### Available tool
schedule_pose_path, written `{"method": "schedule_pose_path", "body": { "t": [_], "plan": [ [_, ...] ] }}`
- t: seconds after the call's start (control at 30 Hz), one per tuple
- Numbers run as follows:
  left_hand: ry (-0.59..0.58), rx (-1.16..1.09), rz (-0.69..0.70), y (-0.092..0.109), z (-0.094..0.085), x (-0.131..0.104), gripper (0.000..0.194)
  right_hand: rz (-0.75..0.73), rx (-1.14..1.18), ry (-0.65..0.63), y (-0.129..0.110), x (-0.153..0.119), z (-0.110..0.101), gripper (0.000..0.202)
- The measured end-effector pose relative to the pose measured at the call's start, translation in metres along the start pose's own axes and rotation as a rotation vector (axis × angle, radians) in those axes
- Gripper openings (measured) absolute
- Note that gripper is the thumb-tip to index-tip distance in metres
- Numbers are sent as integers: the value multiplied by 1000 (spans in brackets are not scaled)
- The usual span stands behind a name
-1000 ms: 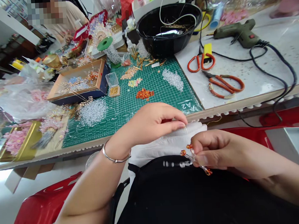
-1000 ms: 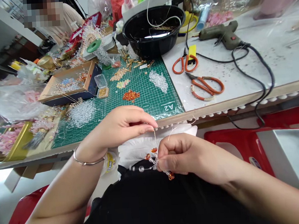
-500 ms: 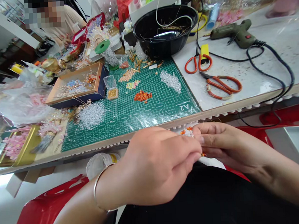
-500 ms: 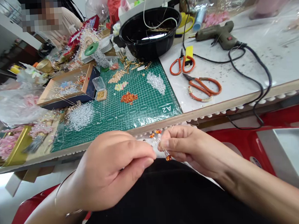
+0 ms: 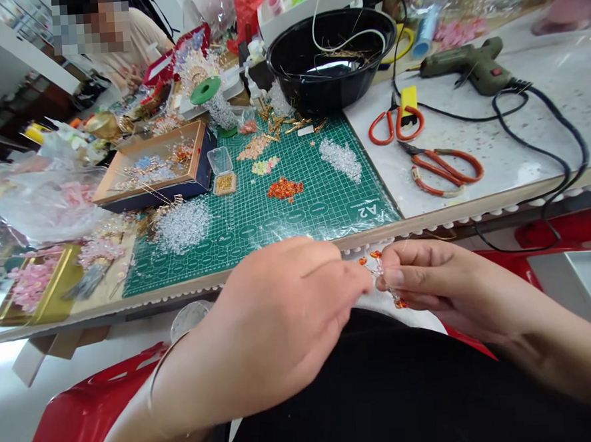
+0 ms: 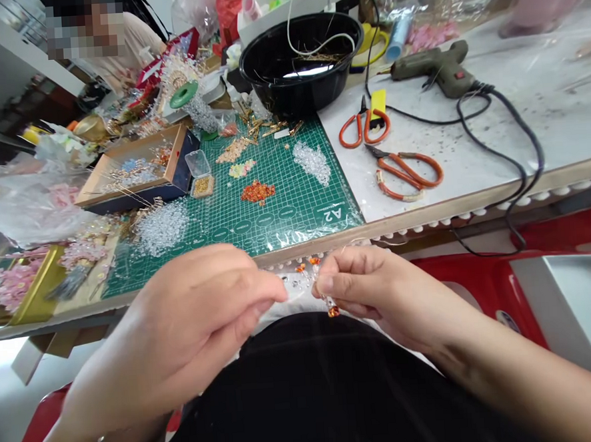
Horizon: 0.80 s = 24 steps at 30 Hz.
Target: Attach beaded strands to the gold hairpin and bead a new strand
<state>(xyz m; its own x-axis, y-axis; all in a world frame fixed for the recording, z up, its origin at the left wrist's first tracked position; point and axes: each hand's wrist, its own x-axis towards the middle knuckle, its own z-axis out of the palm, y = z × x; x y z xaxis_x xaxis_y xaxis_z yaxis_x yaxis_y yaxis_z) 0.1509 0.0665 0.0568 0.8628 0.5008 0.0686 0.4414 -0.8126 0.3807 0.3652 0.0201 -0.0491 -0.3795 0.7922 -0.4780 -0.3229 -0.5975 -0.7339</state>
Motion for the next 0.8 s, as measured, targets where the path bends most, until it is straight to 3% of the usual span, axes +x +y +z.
{"method": "schedule_pose_path", "body": {
  "t": [0.13, 0.2, 0.27, 0.37, 0.53, 0.8],
  "plan": [
    [186, 321, -46, 15, 6, 1, 21, -70, -189, 86, 4, -1, -2, 35],
    [175, 394, -24, 21, 12, 3, 19, -93, -268, 97, 5, -2, -2, 36],
    [86, 396, -16, 22, 18, 5, 14, -111, -301, 76, 5, -3, -2, 36],
    [4, 341, 6, 17, 21, 8, 13, -117, -304, 46, 6, -5, -2, 35],
    [62, 210, 4, 4, 23, 10, 17, -104, -223, 22, 5, -7, -2, 33],
    [43, -176, 49, -12, 36, 5, 19, -44, -11, -24, 5, -5, 0, 36]
  ]
}}
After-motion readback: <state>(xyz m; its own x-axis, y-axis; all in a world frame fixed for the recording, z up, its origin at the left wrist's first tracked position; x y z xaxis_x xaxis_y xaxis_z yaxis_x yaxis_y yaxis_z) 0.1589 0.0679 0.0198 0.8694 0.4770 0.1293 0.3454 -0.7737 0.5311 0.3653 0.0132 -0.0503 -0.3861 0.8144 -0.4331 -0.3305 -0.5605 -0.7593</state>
